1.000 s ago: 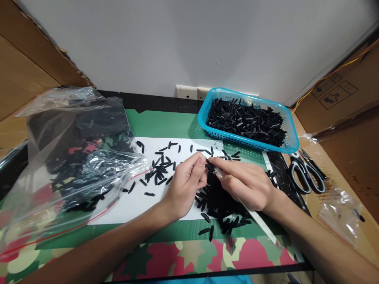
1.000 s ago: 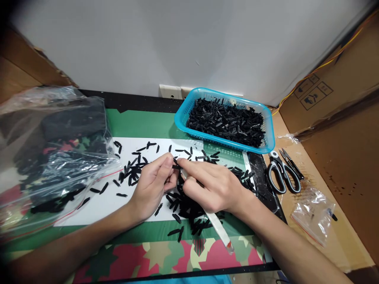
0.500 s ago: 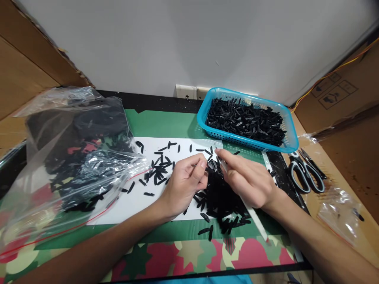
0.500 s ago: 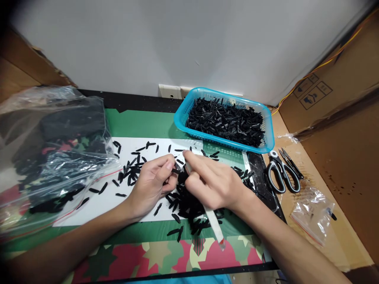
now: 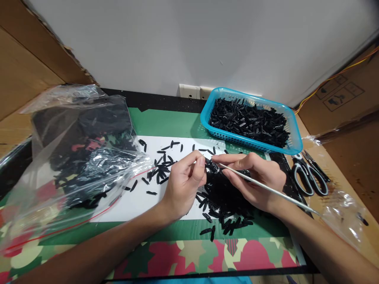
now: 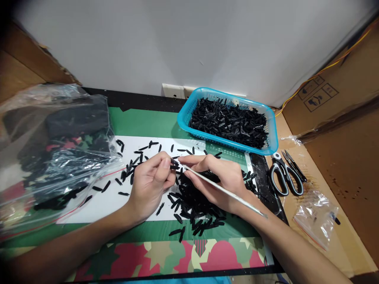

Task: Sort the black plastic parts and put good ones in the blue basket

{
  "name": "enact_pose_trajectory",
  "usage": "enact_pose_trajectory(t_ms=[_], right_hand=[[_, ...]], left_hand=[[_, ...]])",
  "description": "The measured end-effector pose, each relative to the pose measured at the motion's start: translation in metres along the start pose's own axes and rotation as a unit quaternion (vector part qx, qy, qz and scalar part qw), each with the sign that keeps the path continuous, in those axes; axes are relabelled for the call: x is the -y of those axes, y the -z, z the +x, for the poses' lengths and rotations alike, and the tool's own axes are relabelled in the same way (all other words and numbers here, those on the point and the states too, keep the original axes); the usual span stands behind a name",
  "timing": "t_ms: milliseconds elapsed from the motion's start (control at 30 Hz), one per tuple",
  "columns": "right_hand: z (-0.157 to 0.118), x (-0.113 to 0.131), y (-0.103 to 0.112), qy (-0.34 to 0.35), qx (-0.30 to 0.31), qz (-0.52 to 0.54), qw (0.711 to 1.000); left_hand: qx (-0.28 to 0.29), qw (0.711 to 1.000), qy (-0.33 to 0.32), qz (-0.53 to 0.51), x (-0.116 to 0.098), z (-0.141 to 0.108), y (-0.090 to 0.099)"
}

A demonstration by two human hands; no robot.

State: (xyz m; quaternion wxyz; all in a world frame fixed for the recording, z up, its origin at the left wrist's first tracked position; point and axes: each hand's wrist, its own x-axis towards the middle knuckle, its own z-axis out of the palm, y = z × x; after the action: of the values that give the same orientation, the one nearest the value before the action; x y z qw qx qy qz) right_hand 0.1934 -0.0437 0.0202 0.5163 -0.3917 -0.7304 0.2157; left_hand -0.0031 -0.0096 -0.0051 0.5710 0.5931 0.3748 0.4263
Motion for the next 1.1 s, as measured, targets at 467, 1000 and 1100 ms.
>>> enact_pose_trajectory(t_ms=[467,1000,1100], right_hand=[[0.000,-0.003,0.000,0.057,0.033,-0.075,0.995],[0.005,-0.027,0.008,0.199,0.126,-0.378,0.895],[0.006,-0.027,0.007,0.187,0.122,-0.326,0.918]], left_hand=[[-0.002,0.999,-0.017,0.029,-0.002,0.000,-0.001],[-0.003,1.000,-0.007,0.007,-0.004,0.001,-0.004],[0.007,1.000,-0.005,0.009,-0.005,0.001,-0.004]])
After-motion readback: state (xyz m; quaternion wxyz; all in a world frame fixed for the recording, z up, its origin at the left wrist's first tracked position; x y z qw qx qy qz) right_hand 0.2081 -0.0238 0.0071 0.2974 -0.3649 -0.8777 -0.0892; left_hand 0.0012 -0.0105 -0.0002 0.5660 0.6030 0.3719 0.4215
